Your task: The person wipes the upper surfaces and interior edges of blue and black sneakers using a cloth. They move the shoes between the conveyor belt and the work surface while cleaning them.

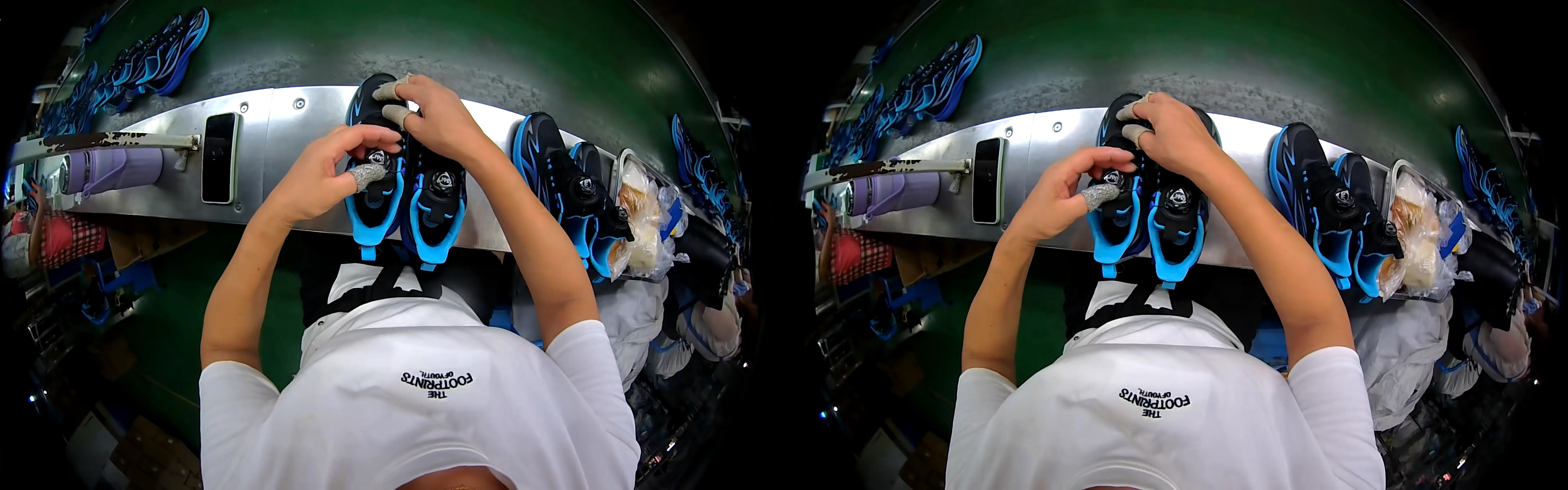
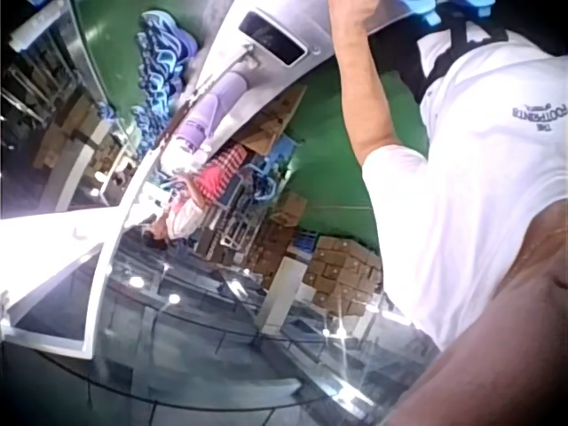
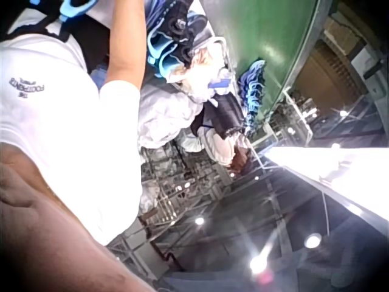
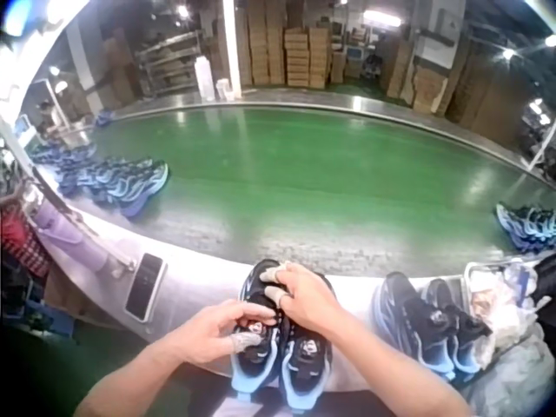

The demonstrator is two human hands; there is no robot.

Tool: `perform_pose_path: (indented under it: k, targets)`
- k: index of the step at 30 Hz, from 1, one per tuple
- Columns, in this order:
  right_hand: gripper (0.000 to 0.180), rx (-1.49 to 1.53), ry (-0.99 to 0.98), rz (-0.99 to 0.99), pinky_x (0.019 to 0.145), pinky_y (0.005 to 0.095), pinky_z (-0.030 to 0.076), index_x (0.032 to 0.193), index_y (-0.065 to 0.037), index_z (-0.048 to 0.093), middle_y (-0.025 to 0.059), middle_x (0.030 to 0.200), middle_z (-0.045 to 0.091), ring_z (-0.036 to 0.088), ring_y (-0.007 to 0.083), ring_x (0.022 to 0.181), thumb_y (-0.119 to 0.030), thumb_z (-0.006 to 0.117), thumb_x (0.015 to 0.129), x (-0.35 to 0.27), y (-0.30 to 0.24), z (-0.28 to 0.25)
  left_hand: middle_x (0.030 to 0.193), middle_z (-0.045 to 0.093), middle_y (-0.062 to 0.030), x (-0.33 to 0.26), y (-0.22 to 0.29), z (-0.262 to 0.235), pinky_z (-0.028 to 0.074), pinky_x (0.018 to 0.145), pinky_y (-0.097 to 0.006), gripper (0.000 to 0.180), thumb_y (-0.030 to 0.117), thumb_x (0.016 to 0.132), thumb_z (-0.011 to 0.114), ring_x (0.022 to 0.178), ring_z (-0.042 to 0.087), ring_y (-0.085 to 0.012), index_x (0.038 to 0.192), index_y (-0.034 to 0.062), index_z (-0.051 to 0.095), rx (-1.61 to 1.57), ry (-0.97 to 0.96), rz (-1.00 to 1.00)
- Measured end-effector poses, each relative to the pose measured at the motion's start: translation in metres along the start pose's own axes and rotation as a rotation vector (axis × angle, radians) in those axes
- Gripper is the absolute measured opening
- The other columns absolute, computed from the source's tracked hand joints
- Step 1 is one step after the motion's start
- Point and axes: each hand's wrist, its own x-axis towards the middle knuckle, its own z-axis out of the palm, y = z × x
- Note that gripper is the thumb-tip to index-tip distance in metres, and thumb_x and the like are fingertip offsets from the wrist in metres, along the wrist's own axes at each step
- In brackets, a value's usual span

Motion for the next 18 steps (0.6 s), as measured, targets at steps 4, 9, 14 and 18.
perform_pose_path:
  k: [4,9,14,18]
  targets:
    - [0.028,0.071,0.000,-0.025,0.090,0.0354,0.047,0.116,-0.010,0.067,0.0107,0.113,0.064,0.060,0.0280,0.103,-0.015,0.062,0.089,-0.002,0.005,0.001,0.108,0.062,-0.0049,-0.004,0.006,0.009,0.043,0.089,-0.031,0.047,0.015,0.079,0.073,0.097,0.054,-0.0163,0.123,0.0042,0.058,0.073,0.186,0.011]
    - [0.028,0.077,-0.009,0.016,0.089,0.0364,0.048,0.114,-0.010,0.068,0.0114,0.112,0.063,0.061,0.0294,0.102,-0.014,0.065,0.086,-0.003,0.007,0.002,0.104,0.056,-0.0079,0.003,0.002,0.034,0.046,0.087,-0.033,0.046,0.017,0.072,0.080,0.095,0.057,-0.0220,0.112,0.0044,0.060,0.261,0.412,-0.065]
    - [0.029,0.095,0.007,0.017,0.089,0.0381,0.049,0.112,-0.011,0.070,0.0128,0.106,0.062,0.061,0.0317,0.100,-0.014,0.067,0.083,-0.003,0.000,0.000,0.105,0.062,-0.0041,0.003,-0.022,0.025,0.044,0.089,-0.029,0.040,0.012,0.078,0.077,0.097,0.059,-0.0155,0.116,0.0054,0.064,-0.124,0.335,0.025]
    - [0.028,0.031,0.001,0.035,0.089,0.0387,0.049,0.112,-0.012,0.070,0.0122,0.105,0.062,0.061,0.0315,0.101,-0.014,0.067,0.083,-0.001,-0.005,0.000,0.112,0.062,-0.0046,0.010,-0.015,-0.006,0.042,0.095,-0.030,0.039,0.011,0.080,0.075,0.106,0.058,-0.0164,0.118,0.0060,0.064,-0.209,-0.017,-0.038]
